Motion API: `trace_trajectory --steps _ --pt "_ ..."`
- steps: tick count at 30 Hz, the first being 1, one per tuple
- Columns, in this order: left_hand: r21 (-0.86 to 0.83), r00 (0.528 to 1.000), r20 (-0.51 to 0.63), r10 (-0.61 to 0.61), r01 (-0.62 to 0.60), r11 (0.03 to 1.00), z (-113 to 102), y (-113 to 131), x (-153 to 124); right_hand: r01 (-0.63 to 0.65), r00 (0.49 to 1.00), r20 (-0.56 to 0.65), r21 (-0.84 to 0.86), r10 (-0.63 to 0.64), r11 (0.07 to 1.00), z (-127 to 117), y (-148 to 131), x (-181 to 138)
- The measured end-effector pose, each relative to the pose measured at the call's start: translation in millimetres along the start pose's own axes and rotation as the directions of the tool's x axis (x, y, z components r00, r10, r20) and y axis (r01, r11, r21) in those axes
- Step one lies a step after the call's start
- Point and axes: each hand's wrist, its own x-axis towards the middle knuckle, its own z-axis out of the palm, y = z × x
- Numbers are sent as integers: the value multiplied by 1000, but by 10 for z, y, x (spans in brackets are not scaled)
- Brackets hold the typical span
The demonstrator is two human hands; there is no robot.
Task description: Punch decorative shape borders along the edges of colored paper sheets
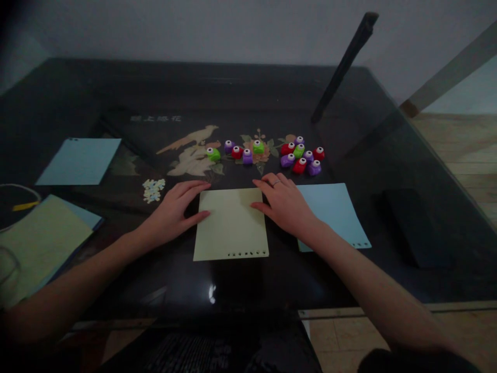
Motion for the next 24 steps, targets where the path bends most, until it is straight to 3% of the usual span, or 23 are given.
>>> trace_trajectory --steps 4,10,24 --pt "70 1000 13 -23 22 997 45 16 -36 -21 999 32 -96 24 995 88 -22 -9" --pt "91 998 37 -41 38 995 66 16 -44 -28 999 23 -111 30 993 106 -33 -36" --pt "8 997 0 -72 72 997 119 -33 -30 -52 988 -133 163 74 985 135 -43 -48"
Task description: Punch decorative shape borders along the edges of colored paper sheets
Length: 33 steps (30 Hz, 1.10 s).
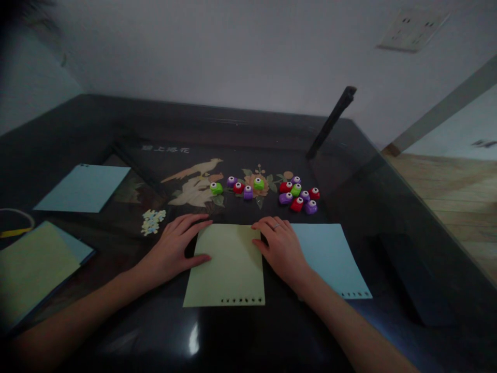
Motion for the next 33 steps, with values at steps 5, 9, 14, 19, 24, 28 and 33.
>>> trace_trajectory --steps 5,9,14,19,24,28,33 --pt "-55 1000 -19 -9 8 998 -22 45 9 -75 997 -18 197 80 977 -21 4 33" --pt "-104 998 -58 -20 13 994 -39 80 9 -126 990 -20 289 137 949 -44 11 51" --pt "-398 984 -111 -139 84 913 -82 90 12 -213 975 31 406 219 889 -100 -17 77" --pt "-759 951 58 -303 240 606 -147 84 72 -290 953 98 560 286 776 -201 10 101" --pt "-887 906 57 -419 239 395 -204 116 193 -431 898 401 706 185 562 -284 45 72" --pt "-933 926 68 -372 191 304 -202 175 315 -534 845 482 767 230 356 -307 45 47" --pt "-873 937 295 -187 344 346 -98 229 380 -524 823 415 817 387 239 -328 99 44"
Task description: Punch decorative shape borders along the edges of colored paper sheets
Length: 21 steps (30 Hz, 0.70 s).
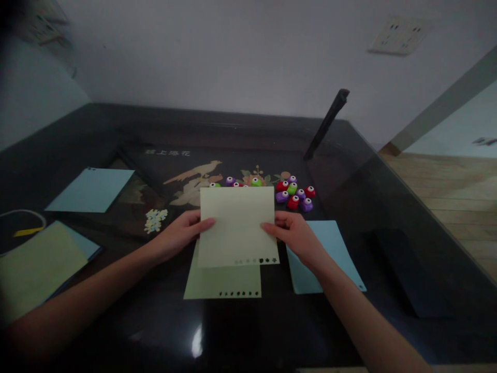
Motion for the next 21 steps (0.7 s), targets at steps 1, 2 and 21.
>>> trace_trajectory --steps 1,2,21 --pt "59 999 41 -28 25 998 10 -18 3 -2 1000 -17 5 2 1000 -10 2 2" --pt "117 996 71 -47 39 992 15 -32 2 -4 1000 -29 6 4 1000 -16 6 4" --pt "217 976 181 -125 84 972 -45 -23 -53 83 990 -112 -57 -89 995 5 76 24"
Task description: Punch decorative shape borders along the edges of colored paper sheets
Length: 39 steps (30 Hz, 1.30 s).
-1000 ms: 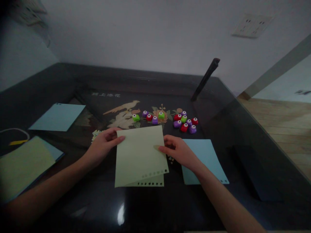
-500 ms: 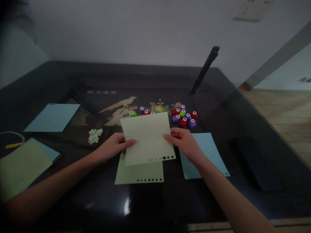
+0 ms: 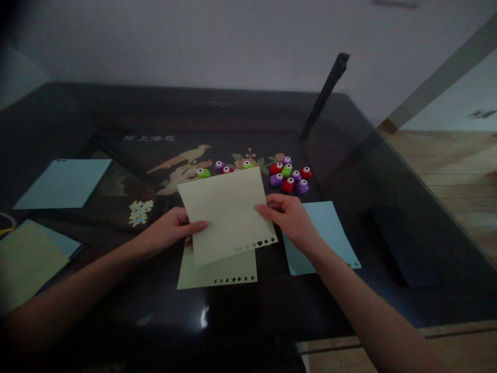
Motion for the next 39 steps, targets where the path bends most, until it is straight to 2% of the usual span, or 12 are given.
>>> trace_trajectory --steps 9,17,26,33,39 --pt "-6 995 96 -1 1 1000 2 -34 -14 31 999 15 -29 -31 999 18 10 3" --pt "-9 999 39 -6 6 1000 12 -22 4 103 995 26 -131 -101 986 -13 27 38" --pt "55 1000 3 14 -14 998 -20 -27 17 175 979 -59 -264 -197 949 -62 42 113" --pt "37 1000 12 2 -3 999 -23 -38 36 275 924 -155 -369 -350 888 -75 -81 174" --pt "46 1000 9 12 -13 999 -27 -2 11 433 837 -78 -511 -541 743 143 -268 323"
